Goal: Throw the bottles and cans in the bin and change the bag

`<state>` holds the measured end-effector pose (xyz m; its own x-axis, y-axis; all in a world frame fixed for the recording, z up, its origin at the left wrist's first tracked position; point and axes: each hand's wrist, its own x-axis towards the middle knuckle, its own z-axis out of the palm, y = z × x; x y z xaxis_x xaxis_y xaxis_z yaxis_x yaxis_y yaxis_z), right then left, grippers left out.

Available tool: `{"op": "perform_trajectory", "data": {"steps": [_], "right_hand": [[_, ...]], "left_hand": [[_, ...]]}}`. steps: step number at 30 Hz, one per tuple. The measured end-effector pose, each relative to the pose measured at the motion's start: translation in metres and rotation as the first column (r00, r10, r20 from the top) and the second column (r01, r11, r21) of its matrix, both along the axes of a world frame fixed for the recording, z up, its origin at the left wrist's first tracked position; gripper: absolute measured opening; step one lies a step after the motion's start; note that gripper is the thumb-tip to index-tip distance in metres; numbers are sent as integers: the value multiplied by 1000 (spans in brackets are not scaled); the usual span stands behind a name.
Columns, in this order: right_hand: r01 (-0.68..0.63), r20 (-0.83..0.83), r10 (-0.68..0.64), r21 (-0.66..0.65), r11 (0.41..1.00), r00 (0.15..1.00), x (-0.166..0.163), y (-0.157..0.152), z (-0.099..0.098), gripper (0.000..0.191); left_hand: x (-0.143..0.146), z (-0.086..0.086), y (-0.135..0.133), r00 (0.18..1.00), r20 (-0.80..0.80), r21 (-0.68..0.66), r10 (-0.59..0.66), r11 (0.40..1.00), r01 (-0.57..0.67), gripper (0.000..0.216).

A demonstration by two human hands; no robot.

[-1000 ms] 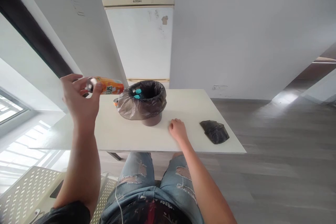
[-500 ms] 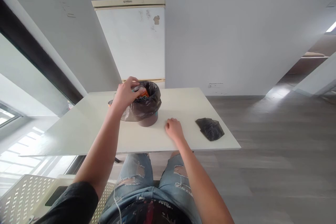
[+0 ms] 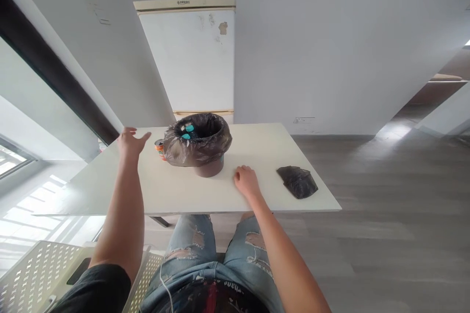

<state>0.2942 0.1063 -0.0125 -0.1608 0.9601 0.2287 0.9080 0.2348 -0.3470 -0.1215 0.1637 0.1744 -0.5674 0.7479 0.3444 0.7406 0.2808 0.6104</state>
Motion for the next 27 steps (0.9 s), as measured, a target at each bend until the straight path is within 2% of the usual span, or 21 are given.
{"op": "perform_trajectory", "data": {"steps": [3,6,9,13,16,18,20,22,24,27], "right_hand": [[1,5,-1,-4,1000,1000,-1,-1,2,23],[4,13,-4,-3,1000,1000,-1,-2,3,23],[9,20,-9,3,1000,1000,-1,-2,3,22],[11,21,-11,12,1000,1000,-1,-1,0,21],[3,13,-3,12,1000,1000,0,1,-3,21],[-3,6,3,6,1000,1000,1,2,-4,22],[-7,1,7,0,1000,1000,1,2,-4,23],[-10,-2,10,-7,1000,1000,2,2,-2,23],[-12,-5,12,-11,1000,1000,1,1,0,24],[-9,-10,9,-11,1000,1000,1,0,2,23]], "left_hand": [[-13,-34,12,999,49,-194,-21,981,30,63],[-13,-57,20,995,58,-279,-81,956,94,72],[-7,-68,24,991,49,-296,-124,946,133,65],[2,-68,23,989,70,-268,-128,953,142,46],[7,-53,17,988,114,-114,-100,987,113,39],[10,-32,8,990,123,23,-67,998,65,42],[15,-3,-4,996,81,195,-48,980,32,46],[25,28,-19,997,16,401,-72,914,60,48],[41,57,-34,980,2,539,-198,826,166,48],[74,83,-47,886,72,600,-457,730,328,42]]}}
